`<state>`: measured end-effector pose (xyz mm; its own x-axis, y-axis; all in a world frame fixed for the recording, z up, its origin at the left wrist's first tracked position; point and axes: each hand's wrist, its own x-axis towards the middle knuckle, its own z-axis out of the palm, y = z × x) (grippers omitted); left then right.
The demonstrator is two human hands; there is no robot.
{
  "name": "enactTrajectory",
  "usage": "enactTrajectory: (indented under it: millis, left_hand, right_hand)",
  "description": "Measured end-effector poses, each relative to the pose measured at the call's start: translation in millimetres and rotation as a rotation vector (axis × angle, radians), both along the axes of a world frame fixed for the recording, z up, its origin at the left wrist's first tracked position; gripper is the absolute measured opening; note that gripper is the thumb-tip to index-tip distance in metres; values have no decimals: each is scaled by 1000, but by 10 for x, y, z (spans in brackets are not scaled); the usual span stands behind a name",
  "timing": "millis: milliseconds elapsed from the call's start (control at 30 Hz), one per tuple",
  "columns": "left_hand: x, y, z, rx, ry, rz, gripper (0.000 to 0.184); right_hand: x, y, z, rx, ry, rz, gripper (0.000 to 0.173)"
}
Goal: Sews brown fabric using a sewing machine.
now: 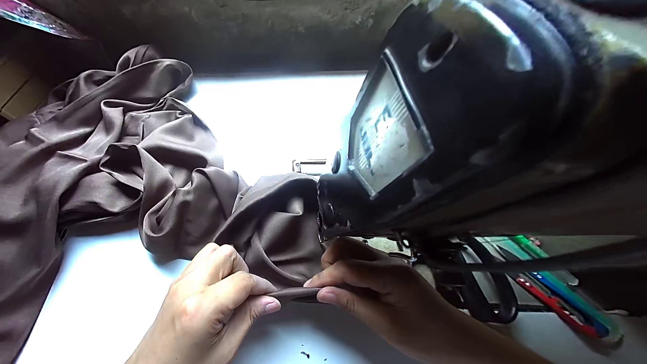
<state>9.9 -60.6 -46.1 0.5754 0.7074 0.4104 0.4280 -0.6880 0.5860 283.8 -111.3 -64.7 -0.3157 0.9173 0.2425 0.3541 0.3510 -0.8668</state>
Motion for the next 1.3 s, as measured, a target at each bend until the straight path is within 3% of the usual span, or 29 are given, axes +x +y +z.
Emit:
enactTrajectory:
  millis: [233,367,467,700,800,967,1300]
  left_hand:
    - [18,-10,32,138,66,-279,14]
    - [39,-30,2,512,215,-195,14]
    - [5,-52,-104,648,194,-112,15]
    - [-23,-131,-188,650,221,-134,13]
    - [-13,-187,-205,648,211,-110,36]
    - [-15,-227,-194,680,213,-128,22]
    - [-9,-231,-183,665,192,-112,29]
  right_hand:
    - [-2,-2,-66,126,-23,20,12]
    - [-23,-41,-104,230,-162,17,14]
    - [-54,-59,-117,356,-350,12,18]
    - [-58,-86,-159,521,-461,-1,15]
    - [-58,-70,-160,571,-461,16,14]
    - [-67,-57,-155,647,-486,35,17]
    - [-84,17,-122,689,-486,59,10]
